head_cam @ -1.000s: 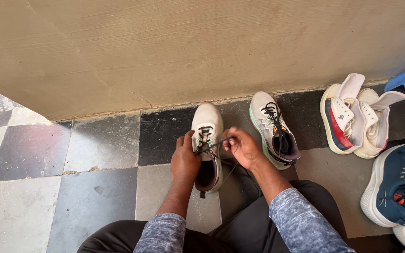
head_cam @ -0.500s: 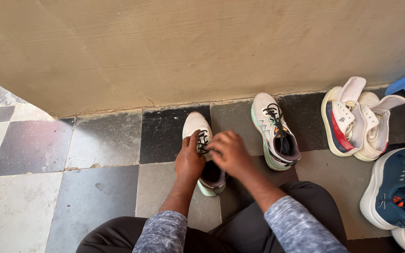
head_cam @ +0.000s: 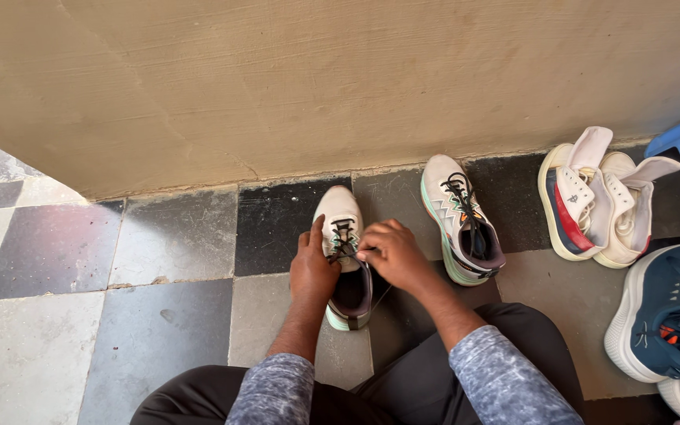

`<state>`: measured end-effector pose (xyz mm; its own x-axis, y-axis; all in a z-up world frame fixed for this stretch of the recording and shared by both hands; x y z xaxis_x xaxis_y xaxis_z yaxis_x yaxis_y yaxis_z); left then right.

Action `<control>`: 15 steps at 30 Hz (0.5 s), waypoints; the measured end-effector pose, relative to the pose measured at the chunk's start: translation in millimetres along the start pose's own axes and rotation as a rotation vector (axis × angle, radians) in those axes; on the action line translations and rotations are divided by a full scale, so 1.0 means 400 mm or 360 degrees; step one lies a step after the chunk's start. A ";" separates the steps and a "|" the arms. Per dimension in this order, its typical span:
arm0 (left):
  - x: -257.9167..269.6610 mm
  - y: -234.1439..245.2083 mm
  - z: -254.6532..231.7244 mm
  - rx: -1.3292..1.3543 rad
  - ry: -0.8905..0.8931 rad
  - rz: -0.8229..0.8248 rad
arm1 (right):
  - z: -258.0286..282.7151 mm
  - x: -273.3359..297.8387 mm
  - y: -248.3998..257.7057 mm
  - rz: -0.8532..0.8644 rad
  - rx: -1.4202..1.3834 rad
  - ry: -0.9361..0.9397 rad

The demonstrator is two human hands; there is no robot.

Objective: The person sits on the floor and removes the laces from a pair of sneakers, pulling the laces out of the eyelets by hand, then threads the laces back through the eyelets to re-lace the shoes. Other pairs of shoes are lined up along the wall nearby.

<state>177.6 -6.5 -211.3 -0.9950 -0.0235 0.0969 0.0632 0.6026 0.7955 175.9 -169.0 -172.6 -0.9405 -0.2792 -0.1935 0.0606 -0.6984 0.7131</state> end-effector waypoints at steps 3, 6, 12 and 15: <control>-0.005 0.007 0.026 0.0042 0.0110 -0.0049 | -0.061 -0.004 0.018 0.0021 -0.0115 -0.0123; -0.009 0.024 0.050 0.0116 0.0117 -0.0134 | -0.205 0.016 0.081 -0.0043 -0.0316 -0.0547; -0.014 0.021 0.060 0.0144 0.0152 -0.0105 | -0.320 0.055 0.202 -0.0336 -0.1890 -0.0577; -0.009 0.015 0.055 0.0100 0.0173 -0.0014 | -0.296 0.052 0.191 -0.0348 -0.2135 -0.0567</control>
<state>179.8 14.7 -220.0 -0.9811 -0.1131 0.1572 0.0464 0.6506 0.7580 200.5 -306.4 -202.0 -0.9931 -0.0459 0.1076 -0.0176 -0.8510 -0.5249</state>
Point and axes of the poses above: each hand's wrist, its own x-axis away from the middle knuckle, its own y-axis out of the back of the hand, z = x × y, the point moved 10 cm from there along -x, towards the middle knuckle, and after that the axes turned 5 degrees about -y, right-handed, at the moved point
